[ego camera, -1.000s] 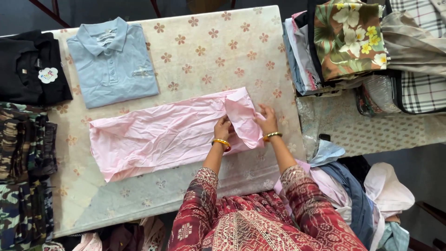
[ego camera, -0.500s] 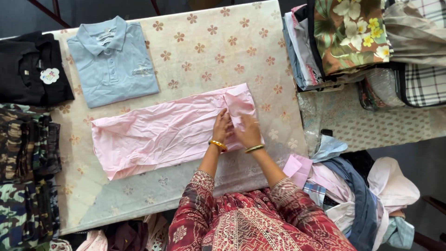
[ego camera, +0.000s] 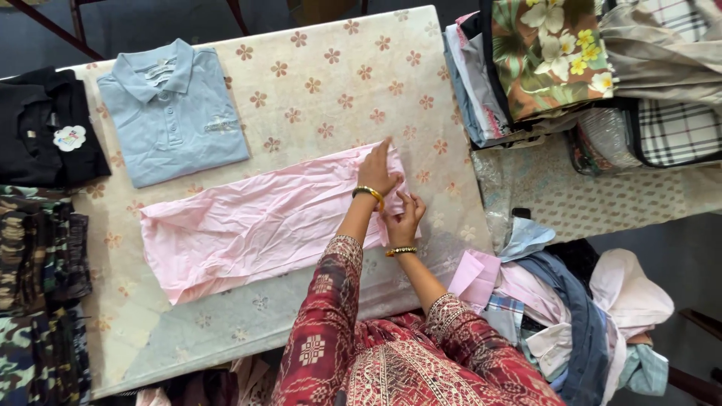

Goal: Fold a pink long-sleeved shirt and place it neatly on a table.

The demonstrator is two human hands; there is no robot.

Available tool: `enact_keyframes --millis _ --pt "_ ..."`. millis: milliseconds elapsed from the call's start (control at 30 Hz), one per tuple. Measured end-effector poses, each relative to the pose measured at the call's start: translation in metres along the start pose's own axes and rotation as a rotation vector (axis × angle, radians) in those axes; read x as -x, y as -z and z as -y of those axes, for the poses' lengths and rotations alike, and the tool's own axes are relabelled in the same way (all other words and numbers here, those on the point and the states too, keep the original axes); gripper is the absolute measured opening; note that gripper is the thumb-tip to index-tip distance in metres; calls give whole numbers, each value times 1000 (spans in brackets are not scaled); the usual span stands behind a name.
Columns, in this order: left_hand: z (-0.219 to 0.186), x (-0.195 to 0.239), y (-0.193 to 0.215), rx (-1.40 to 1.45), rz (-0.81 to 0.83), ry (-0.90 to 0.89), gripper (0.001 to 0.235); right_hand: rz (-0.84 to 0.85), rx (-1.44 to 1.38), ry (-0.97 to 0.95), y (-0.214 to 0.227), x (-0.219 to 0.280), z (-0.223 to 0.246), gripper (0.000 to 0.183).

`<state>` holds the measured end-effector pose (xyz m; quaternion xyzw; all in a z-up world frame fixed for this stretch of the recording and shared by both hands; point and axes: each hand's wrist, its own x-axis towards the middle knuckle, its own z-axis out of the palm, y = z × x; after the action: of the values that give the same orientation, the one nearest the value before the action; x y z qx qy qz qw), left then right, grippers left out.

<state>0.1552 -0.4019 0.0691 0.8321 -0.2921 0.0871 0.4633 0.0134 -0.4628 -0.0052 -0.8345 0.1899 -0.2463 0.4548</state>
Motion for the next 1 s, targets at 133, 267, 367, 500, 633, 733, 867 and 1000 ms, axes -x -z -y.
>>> enact_keyframes --millis 133,267,367,500,633,733,867,1000 --pt "16 -3 -11 -230 483 595 85 -80 -437 -261 -6 -4 -31 62" --pt "33 13 -5 -210 520 475 51 -80 -717 -758 2 -15 -38 50" --pt "32 20 8 -105 469 195 85 78 -750 -744 4 -19 -46 24" --pt "3 10 42 -311 724 120 104 133 -684 -776 10 -19 -34 13" --pt "22 16 26 -295 760 218 100 131 -821 -819 10 -23 -27 9" --pt "55 31 -16 -203 473 269 103 152 -780 -802 7 -20 -39 9" --pt "48 19 -24 -240 264 379 95 204 -727 -766 11 -21 -32 10" --pt "5 0 9 -259 661 635 39 226 -719 -762 16 -21 -30 10"
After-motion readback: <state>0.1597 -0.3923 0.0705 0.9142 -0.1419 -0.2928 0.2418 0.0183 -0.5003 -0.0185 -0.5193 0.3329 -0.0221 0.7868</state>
